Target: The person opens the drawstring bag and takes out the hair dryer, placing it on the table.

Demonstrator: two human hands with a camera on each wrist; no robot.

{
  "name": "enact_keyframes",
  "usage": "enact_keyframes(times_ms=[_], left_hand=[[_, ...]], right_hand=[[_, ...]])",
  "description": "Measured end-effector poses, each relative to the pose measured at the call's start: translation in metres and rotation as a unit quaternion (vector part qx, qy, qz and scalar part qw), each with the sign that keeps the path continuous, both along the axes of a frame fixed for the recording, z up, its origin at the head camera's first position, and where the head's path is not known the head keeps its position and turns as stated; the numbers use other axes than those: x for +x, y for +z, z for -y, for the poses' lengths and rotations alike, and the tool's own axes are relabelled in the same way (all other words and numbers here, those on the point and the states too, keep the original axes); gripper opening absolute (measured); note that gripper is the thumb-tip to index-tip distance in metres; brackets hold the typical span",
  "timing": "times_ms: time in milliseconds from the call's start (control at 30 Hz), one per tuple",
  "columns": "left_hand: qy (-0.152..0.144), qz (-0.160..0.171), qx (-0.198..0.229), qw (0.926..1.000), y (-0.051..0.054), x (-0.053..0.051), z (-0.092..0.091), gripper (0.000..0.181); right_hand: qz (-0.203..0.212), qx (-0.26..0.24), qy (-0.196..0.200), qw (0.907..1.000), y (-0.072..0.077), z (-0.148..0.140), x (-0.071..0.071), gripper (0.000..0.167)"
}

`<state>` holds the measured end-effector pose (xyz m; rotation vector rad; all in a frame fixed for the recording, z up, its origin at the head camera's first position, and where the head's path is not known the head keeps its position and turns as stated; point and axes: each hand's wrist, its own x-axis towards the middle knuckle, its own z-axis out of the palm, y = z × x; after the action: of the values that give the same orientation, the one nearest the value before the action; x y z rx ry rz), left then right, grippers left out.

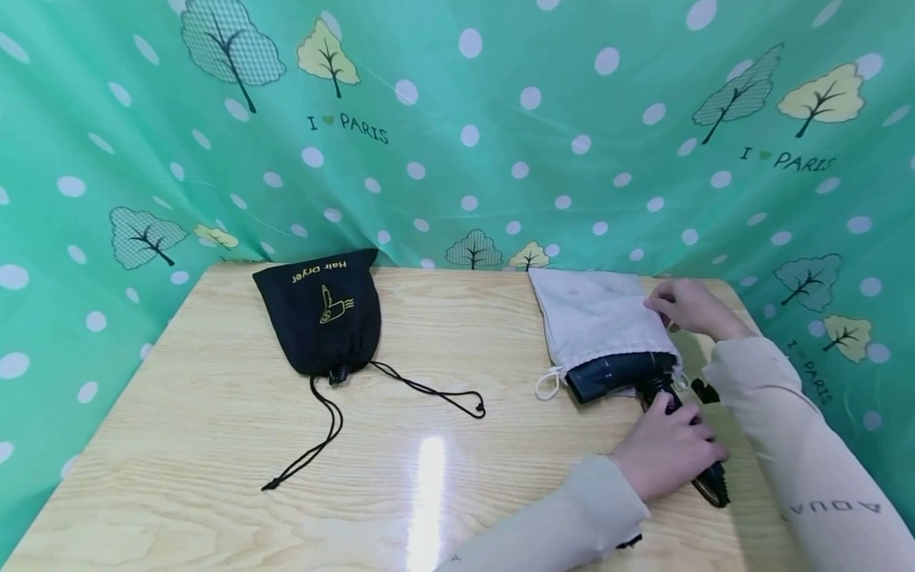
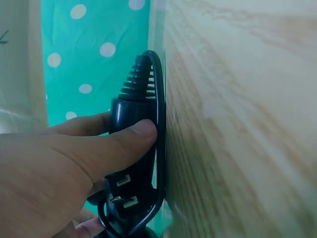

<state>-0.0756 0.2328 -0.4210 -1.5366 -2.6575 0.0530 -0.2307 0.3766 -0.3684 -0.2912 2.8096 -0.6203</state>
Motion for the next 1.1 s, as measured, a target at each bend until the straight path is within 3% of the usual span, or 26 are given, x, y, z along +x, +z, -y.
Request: enact_keyframes(times_ms=[100,333,667,1100], left_hand=[[-0.004,-0.001,-0.010,0.9999,0.003,0.002,0.000,0.035],[-0.023,0.032,-0.025,0.9989,0.013,0.006,-0.001,0.035],[-0.048,0.078,-0.036,0.9952,0.014,0.002,0.005,0.030],[-0.048,0.097,-0.044,0.9932,0.027,0.013,0.009,0.024]], right_hand=[[0.001,-0.003,-0.001,1.0000,-0.002,-0.001,-0.001,0.027],[0.015,0.002,-0.013,0.9998,-0.005,-0.003,-0.004,0.029],[0.027,0.007,-0.027,0.9992,-0.008,-0.002,-0.006,0.025],[0.037,0.002,-0.032,0.9988,-0.007,-0.001,-0.007,0.027]])
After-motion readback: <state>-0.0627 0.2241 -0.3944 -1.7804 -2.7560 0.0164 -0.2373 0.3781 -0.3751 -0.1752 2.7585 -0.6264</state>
